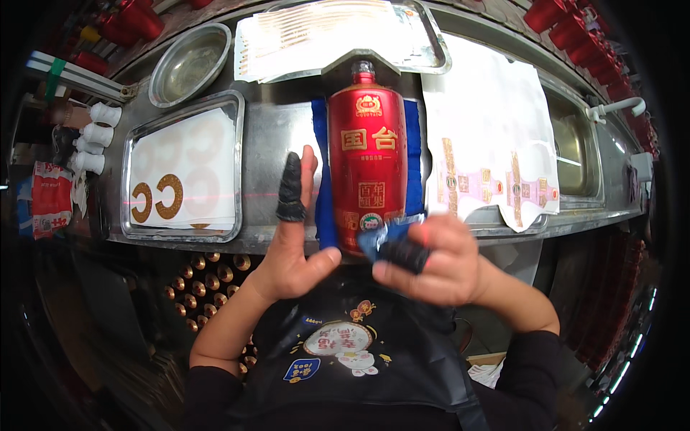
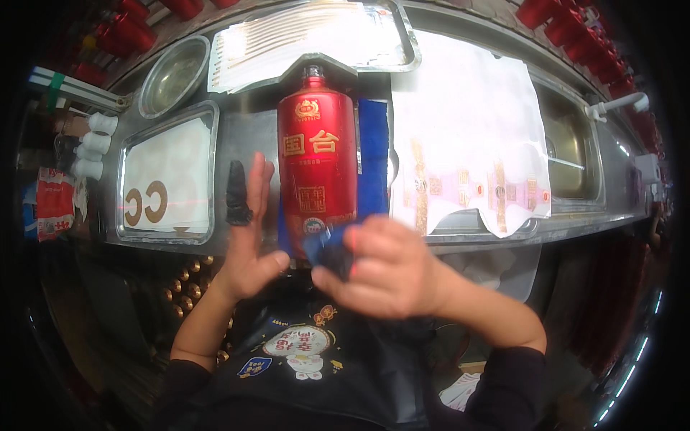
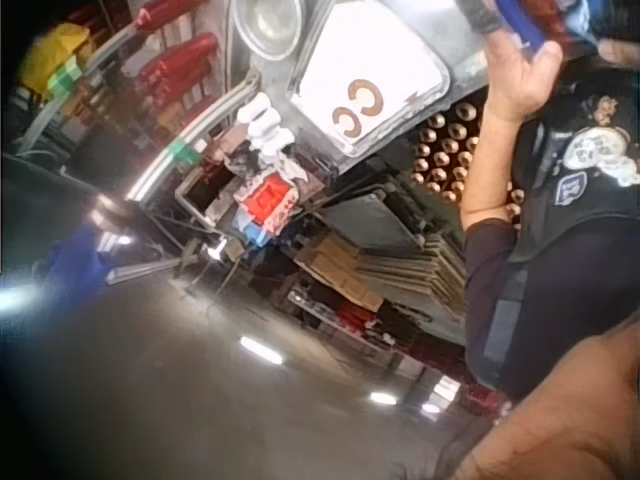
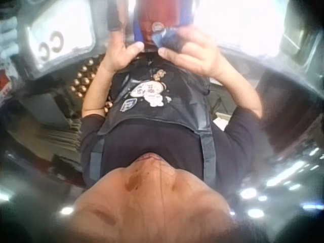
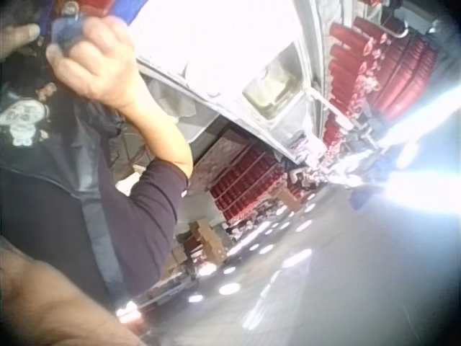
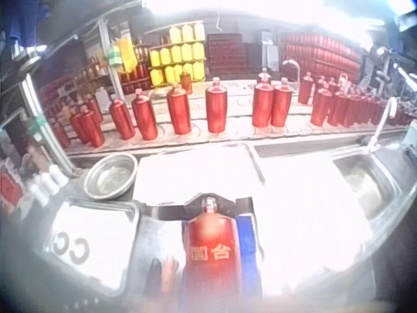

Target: The person applies gold circular labels to red cylindrical bottles. They pick up a label, align it on the bottle, press it into place, and smooth it with their fingers. The process is repeated for multiple bottles.

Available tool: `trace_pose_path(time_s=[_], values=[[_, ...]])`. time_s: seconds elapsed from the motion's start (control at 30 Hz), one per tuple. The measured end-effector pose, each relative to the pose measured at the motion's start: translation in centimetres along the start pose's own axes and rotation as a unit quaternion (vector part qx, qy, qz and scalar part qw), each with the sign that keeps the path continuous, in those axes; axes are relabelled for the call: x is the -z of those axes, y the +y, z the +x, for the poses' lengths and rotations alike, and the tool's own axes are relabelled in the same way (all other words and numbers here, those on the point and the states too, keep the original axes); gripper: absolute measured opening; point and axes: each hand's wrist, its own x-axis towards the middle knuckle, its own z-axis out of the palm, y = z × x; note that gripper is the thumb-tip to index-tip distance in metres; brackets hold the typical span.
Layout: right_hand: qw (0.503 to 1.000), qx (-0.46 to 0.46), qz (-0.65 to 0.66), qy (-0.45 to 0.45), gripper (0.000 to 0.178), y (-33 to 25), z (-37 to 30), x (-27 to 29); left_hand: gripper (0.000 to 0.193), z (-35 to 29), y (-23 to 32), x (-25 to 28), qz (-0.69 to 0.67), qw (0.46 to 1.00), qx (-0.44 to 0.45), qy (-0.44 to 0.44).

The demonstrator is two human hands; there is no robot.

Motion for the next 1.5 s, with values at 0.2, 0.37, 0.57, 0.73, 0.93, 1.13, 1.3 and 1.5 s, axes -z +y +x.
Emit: trace_pose_path(time_s=[0.2, 0.37, 0.57, 0.73, 0.93, 1.13, 1.3, 1.5], values=[[0.951, -0.272, 0.109, 0.096, 0.02, 3.2, 6.3, -0.1, 0.126, 1.7, 1.6, -1.8, 0.139, 0.99, -0.007, -0.033], [0.982, -0.053, -0.12, 0.137, 0.037, 5.8, 6.9, 0.9, 0.135, 2.9, 1.2, -3.7, 0.277, 0.96, -0.024, 0.017], [0.93, -0.333, 0.055, 0.148, 0.029, -1.5, -1.0, -4.0, 0.136, 2.6, 0.1, -3.0, 0.199, 0.975, 0.093, -0.01], [0.731, -0.588, 0.156, 0.309, 0.022, -0.5, -2.4, -2.8, 0.141, 2.5, -0.1, -2.8, 0.178, 0.981, 0.083, -0.003], [0.859, -0.442, 0.053, 0.253, 0.025, -1.6, -0.2, -1.5, 0.139, 2.9, 0.9, -2.3, 0.218, 0.97, 0.1, -0.029], [0.915, -0.293, 0.069, 0.267, 0.025, -1.1, -0.1, -1.8, 0.135, 2.8, 0.7, -2.8, 0.178, 0.981, 0.073, 0.015], [0.767, -0.527, 0.115, 0.347, 0.016, -0.7, 0.2, -1.9, 0.139, 2.0, 0.5, -2.8, 0.273, 0.961, 0.014, 0.046], [0.943, -0.245, -0.132, 0.18, 0.036, -3.7, -0.5, -3.8, 0.126, 1.9, 1.0, -3.8, 0.37, 0.918, -0.107, 0.092]])
